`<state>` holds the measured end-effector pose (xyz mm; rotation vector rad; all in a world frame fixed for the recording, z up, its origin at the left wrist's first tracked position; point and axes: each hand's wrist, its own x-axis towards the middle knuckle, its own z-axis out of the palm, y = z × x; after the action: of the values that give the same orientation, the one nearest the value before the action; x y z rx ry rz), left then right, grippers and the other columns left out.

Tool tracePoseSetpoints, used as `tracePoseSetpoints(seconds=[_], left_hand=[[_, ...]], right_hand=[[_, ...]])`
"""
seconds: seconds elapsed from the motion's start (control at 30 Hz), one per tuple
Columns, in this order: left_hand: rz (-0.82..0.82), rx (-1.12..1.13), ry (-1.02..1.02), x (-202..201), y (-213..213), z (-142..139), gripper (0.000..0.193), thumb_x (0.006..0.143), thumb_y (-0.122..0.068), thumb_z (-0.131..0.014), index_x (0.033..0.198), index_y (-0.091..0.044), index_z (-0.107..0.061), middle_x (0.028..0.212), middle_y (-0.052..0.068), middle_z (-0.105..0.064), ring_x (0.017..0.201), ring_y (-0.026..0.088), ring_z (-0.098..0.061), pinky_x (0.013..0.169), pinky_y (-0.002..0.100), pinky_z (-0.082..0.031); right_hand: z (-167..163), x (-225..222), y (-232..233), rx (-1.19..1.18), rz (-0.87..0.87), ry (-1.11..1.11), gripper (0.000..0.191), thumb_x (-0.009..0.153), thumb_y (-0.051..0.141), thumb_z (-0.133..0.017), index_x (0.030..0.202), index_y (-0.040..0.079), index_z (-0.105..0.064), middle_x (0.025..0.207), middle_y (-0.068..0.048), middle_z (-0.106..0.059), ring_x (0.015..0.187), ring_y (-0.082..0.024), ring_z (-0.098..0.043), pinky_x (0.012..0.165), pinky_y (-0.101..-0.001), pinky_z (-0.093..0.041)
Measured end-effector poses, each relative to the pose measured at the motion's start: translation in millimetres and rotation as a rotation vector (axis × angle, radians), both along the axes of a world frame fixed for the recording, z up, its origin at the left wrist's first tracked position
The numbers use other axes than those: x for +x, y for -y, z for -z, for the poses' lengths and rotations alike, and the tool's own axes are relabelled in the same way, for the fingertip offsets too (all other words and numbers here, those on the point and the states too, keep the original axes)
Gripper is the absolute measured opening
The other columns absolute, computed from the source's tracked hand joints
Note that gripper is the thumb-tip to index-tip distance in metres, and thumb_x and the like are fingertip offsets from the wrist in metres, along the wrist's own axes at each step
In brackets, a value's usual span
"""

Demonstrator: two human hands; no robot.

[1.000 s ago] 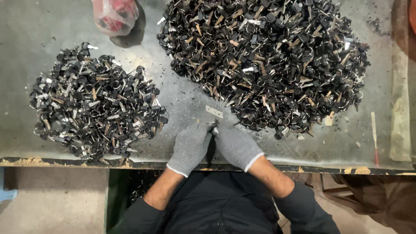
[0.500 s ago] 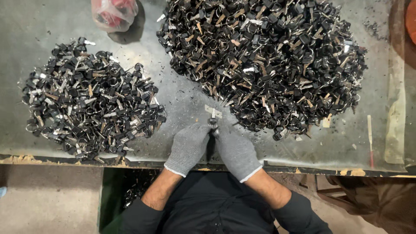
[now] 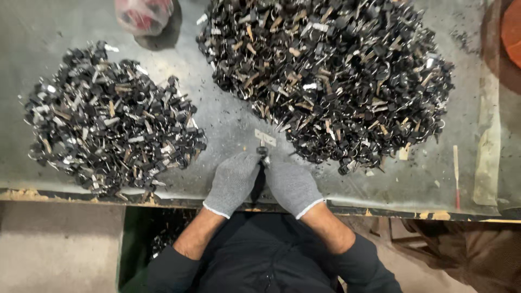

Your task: The person, wearing gray work gloves, sorts a large pile of small black metal components on a workbench, picking items one at a time and placing them into a separate pile on the left side of the table. The sorting continues steadily throughout the episode with both hands handling individual pieces.

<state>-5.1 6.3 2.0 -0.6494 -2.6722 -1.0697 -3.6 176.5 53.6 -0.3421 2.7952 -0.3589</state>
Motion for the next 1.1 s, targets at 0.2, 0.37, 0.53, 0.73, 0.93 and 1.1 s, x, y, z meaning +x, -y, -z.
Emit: tracePoseSetpoints(seconds=[0.2,0.37,0.53,0.73,0.93,1.1], left_hand=[[0.004,-0.100,-0.005,0,-2,1,0.009,0.090,-0.007,-0.068,0.098,-0.007,-0.065,0.088,0.013,-0.067,0.086,0.033,-0.069,0.074,0.044,-0.056],[-0.022,0.016,-0.069,-2,-2,-7,0.017,0.084,-0.010,-0.071,0.101,-0.006,-0.068,0.086,0.014,-0.067,0.081,0.034,-0.069,0.071,0.045,-0.056],[-0.006,-0.050,-0.072,1,0,-7,0.019,0.082,-0.012,-0.072,0.099,-0.006,-0.068,0.087,0.015,-0.068,0.080,0.035,-0.068,0.069,0.046,-0.054],[-0.038,-0.099,-0.044,4,-3,-3,0.022,0.085,-0.011,-0.070,0.106,-0.005,-0.066,0.088,0.014,-0.066,0.084,0.035,-0.067,0.073,0.046,-0.054],[-0.094,-0.005,0.019,8,-5,2,0.033,0.086,-0.007,-0.067,0.118,-0.002,-0.063,0.097,0.017,-0.067,0.092,0.036,-0.067,0.080,0.047,-0.054],[-0.068,0.022,0.105,8,-2,3,0.042,0.077,-0.005,-0.065,0.119,-0.004,-0.064,0.101,0.016,-0.070,0.096,0.036,-0.068,0.083,0.048,-0.054]], right_hand=[[-1,-3,-5,0.066,0.030,-0.093,0.022,0.102,0.017,-0.051,0.118,0.001,-0.053,0.099,-0.021,-0.072,0.080,-0.040,-0.074,0.066,-0.0517,-0.060],[-24,-14,-6,-0.028,0.105,0.330,0.055,0.102,0.034,-0.047,0.147,0.004,-0.036,0.087,-0.022,-0.073,0.079,-0.041,-0.073,0.073,-0.0543,-0.058],[-21,-18,-4,-0.041,0.079,0.205,0.038,0.102,0.034,-0.049,0.124,0.004,-0.057,0.094,-0.023,-0.073,0.086,-0.042,-0.073,0.074,-0.0553,-0.058],[-19,-21,-4,0.000,0.090,0.298,0.042,0.100,0.033,-0.053,0.131,0.005,-0.052,0.092,-0.024,-0.073,0.087,-0.045,-0.072,0.080,-0.0566,-0.055],[-22,-16,-7,-0.118,0.092,0.218,0.049,0.097,0.032,-0.057,0.139,0.008,-0.049,0.094,-0.022,-0.073,0.083,-0.040,-0.072,0.073,-0.0516,-0.056],[8,17,5,0.086,-0.064,-0.337,0.039,0.094,0.016,-0.060,0.130,0.002,-0.057,0.099,-0.019,-0.069,0.086,-0.034,-0.073,0.068,-0.0449,-0.059]])
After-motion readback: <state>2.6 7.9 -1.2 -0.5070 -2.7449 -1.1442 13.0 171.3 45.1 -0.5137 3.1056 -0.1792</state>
